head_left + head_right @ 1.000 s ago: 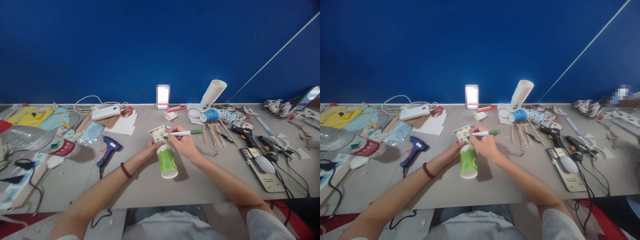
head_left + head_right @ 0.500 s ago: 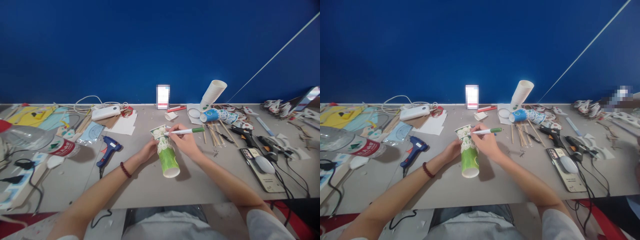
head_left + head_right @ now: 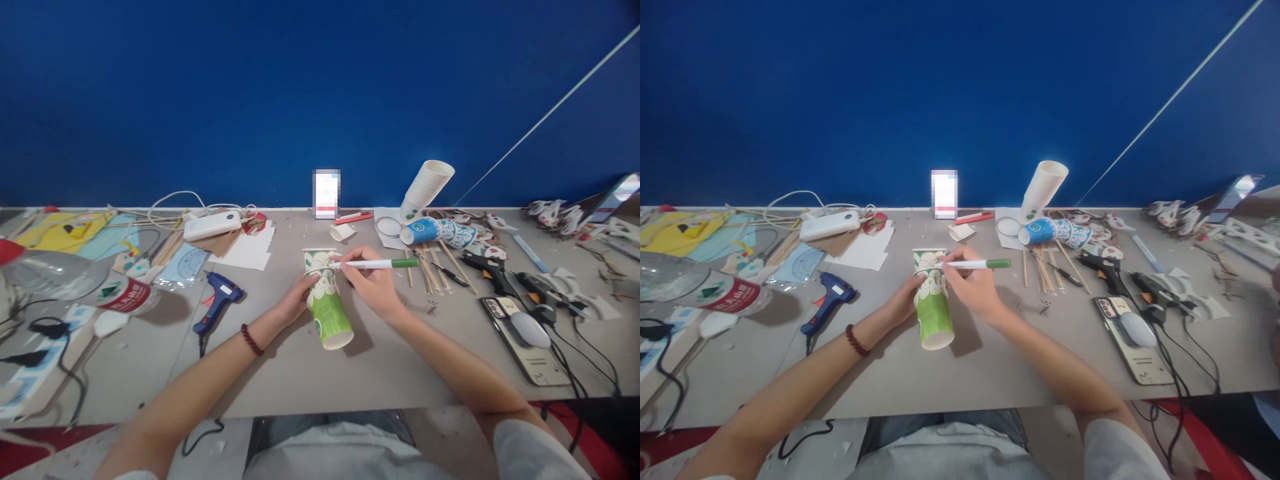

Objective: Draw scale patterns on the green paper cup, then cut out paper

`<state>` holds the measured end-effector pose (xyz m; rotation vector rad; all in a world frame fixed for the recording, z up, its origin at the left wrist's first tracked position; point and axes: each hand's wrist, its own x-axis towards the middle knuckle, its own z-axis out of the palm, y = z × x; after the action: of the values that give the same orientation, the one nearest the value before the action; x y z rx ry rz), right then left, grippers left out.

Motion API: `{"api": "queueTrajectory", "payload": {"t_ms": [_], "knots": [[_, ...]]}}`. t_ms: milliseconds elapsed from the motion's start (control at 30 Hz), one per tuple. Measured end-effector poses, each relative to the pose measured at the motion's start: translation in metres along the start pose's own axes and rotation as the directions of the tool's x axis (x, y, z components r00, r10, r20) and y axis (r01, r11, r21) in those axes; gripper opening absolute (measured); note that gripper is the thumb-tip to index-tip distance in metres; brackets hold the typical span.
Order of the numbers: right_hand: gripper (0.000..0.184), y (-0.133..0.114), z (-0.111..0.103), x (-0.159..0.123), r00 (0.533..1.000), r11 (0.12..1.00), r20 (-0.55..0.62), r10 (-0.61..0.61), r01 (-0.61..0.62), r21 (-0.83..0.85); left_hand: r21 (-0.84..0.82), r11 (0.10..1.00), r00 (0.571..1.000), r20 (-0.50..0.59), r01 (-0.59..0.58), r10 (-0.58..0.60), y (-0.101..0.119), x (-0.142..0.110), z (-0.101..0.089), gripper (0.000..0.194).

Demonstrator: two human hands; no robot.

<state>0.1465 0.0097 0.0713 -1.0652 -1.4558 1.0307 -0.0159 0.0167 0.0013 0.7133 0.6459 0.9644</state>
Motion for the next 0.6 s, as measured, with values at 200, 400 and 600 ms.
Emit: {"api": "queueTrajectory", "payload": {"t_ms": [200, 400, 600], "knots": [[0.006, 0.0008, -0.0012, -0.0038, 0.973, 0.943, 0.022, -0.228, 0.227, -0.243, 0.032, 0.999, 0.999, -0.048, -0.024, 0.025, -0.0009, 0.0004, 0.0013, 0.045], [0.007, 0.0034, -0.0008, -0.0036, 0.966, 0.903, 0.084, -0.246, 0.259, -0.342, 0.074, 0.996, 0.997, -0.060, -0.039, 0.043, -0.0064, 0.0015, -0.0011, 0.049], [0.006, 0.0029, -0.0004, -0.0034, 0.979, 0.917, 0.055, -0.195, 0.202, -0.343, 0.086, 0.995, 0.997, -0.069, -0.041, 0.047, -0.0063, 0.0002, -0.0004, 0.053]]}}
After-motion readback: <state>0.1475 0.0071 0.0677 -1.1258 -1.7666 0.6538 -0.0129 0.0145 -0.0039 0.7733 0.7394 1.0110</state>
